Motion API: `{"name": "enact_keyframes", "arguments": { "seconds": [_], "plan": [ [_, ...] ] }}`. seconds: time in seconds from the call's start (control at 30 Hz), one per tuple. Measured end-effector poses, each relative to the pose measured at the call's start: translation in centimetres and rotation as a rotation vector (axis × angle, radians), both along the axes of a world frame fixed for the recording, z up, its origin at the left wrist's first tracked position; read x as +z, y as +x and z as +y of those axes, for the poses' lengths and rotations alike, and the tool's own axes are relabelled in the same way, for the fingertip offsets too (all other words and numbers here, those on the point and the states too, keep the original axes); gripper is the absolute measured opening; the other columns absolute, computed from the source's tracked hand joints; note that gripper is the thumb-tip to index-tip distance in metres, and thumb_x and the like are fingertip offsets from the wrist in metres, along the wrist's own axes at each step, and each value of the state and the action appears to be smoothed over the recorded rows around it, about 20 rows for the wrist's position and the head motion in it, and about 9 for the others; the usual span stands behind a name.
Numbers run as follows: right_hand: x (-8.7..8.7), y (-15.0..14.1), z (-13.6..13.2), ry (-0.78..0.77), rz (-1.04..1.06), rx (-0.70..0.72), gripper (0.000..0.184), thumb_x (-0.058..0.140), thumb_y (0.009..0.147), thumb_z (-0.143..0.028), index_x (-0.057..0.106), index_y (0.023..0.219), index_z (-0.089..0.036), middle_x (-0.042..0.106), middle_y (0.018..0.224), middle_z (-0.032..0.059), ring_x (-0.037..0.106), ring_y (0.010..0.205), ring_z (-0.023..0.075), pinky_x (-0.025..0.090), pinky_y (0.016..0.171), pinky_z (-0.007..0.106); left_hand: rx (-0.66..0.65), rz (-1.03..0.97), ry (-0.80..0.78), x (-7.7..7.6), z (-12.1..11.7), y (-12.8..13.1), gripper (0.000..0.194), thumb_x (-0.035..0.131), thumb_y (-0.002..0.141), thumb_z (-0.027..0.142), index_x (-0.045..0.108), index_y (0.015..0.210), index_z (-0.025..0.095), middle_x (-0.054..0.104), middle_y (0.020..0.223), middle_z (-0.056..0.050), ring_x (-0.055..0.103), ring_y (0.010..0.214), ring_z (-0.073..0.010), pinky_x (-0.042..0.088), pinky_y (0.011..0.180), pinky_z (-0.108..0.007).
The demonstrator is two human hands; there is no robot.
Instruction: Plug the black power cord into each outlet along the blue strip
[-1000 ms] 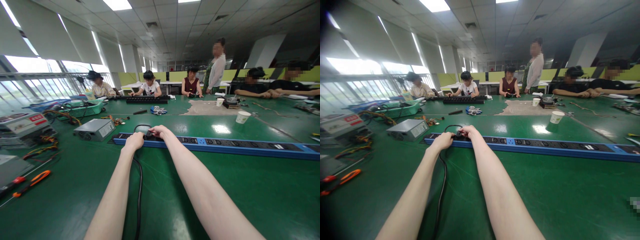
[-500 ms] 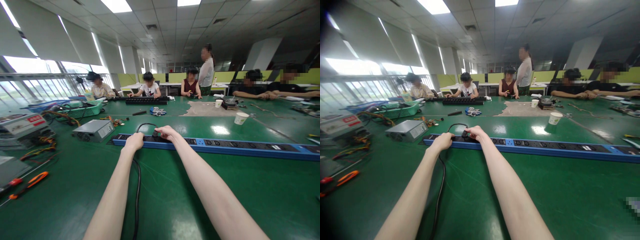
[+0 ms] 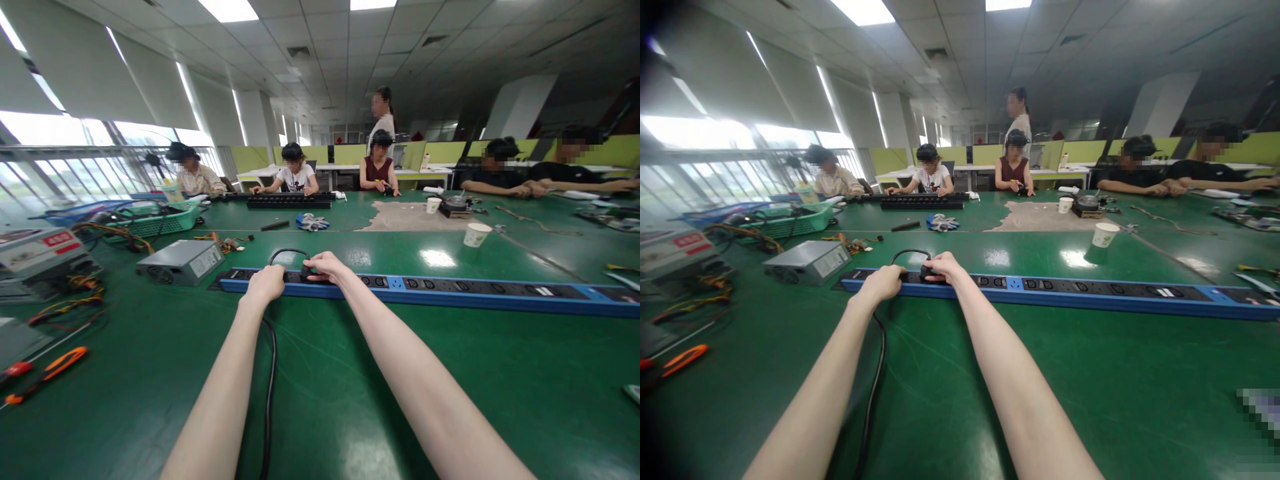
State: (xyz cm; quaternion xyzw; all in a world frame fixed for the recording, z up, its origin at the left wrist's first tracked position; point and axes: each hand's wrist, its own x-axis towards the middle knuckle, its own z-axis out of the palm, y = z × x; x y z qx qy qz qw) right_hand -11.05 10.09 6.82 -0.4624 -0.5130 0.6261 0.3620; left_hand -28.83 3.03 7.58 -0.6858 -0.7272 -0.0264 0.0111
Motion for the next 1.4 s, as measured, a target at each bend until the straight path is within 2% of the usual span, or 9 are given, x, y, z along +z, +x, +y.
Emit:
{"name": "enact_keyframes", "arguments": {
  "seconds": [0.27,0.57,0.73,0.83,0.9,1.0,1.13,1.23,1.4],
  "plan": [
    [-0.3,-0.4,1.1,-0.053,-0.007,-0.019,0.021,0.083,0.084,-0.018,0.064,0.084,-0.01,0.047,0.052,-0.0079,0.037,0.044,0.0021,0.056,0.051,0.017,-0.009,-0.006,0.009,-0.1,-0.1,0.8,0.053,0.045,0.094,0.015,0.065,0.14,0.032,0.072,0.13,-0.014,0.067,0.123,-0.0311,0.05,0.103,-0.047],
    [2.3,1.7,0.8,-0.1,0.14,0.071,0.01,0.07,0.094,-0.02,0.067,0.093,-0.011,0.067,0.074,-0.0011,0.028,0.041,-0.0007,0.031,0.04,0.012,-0.004,-0.019,0.034,0.1,-0.3,0.5,0.053,0.046,0.091,0.014,0.068,0.136,0.032,0.073,0.128,-0.013,0.07,0.117,-0.031,0.053,0.098,-0.044],
    [4.6,7.4,-1.6,0.219,0.017,0.154,0.028,0.081,0.083,-0.029,0.078,0.106,-0.013,0.072,0.086,0.0039,0.046,0.054,0.0025,0.039,0.05,0.015,-0.038,-0.167,0.31,3.3,-1.6,1.8,0.035,0.047,0.097,0.029,0.078,0.114,0.031,0.078,0.113,-0.004,0.07,0.109,-0.0271,0.052,0.096,-0.037],
    [6.2,10.8,-4.1,0.509,-0.162,0.174,0.028,0.08,0.082,-0.033,0.08,0.103,-0.014,0.074,0.094,0.0059,0.057,0.068,0.0074,0.041,0.055,0.016,-0.145,-0.345,0.687,6.0,-3.0,4.2,0.038,0.043,0.101,0.031,0.069,0.128,0.029,0.072,0.128,-0.002,0.065,0.12,-0.0238,0.048,0.104,-0.035],
    [7.1,12.6,-5.8,0.643,-0.225,0.206,0.028,0.079,0.082,-0.031,0.079,0.104,-0.014,0.073,0.099,0.0059,0.06,0.074,0.0093,0.044,0.059,0.017,-0.292,-0.412,0.772,7.2,-3.8,5.8,0.04,0.045,0.101,0.035,0.064,0.135,0.025,0.066,0.14,-0.004,0.059,0.128,-0.024,0.044,0.109,-0.036],
    [7.8,14.3,-7.4,0.737,-0.269,0.222,0.03,0.079,0.081,-0.03,0.079,0.109,-0.017,0.072,0.099,0.0043,0.059,0.071,0.0085,0.044,0.061,0.017,-0.453,-0.488,0.603,7.7,-4.3,7.5,0.038,0.043,0.104,0.045,0.069,0.117,0.022,0.073,0.117,-0.006,0.066,0.108,-0.022,0.049,0.095,-0.032],
    [7.0,15.6,-6.9,0.743,-0.293,0.046,0.026,0.077,0.084,-0.027,0.078,0.109,-0.019,0.071,0.105,0.0047,0.057,0.071,0.0073,0.046,0.059,0.015,-0.476,-0.617,0.443,7.3,-4.4,9.4,0.038,0.042,0.104,0.051,0.063,0.098,0.02,0.068,0.082,-0.001,0.062,0.071,-0.0155,0.047,0.069,-0.026],
    [6.1,16.3,-6.0,0.568,-0.216,-0.09,0.028,0.073,0.091,-0.033,0.072,0.115,-0.018,0.071,0.099,0.006,0.06,0.071,0.0089,0.049,0.057,0.016,-0.503,-0.76,0.378,7.1,-4.8,11.5,0.032,0.041,0.104,0.05,0.056,0.102,0.022,0.061,0.074,0.003,0.057,0.055,-0.0123,0.044,0.057,-0.024],
    [5.5,16.7,-5.3,0.203,0.124,0.012,0.031,0.06,0.1,-0.044,0.064,0.113,-0.016,0.072,0.09,0.0062,0.062,0.065,0.0096,0.054,0.059,0.021,-0.61,-0.874,0.084,7.1,-6.5,14.7,0.028,0.037,0.105,0.049,0.049,0.11,0.024,0.06,0.07,0.005,0.059,0.053,-0.0137,0.049,0.056,-0.026]
  ]
}}
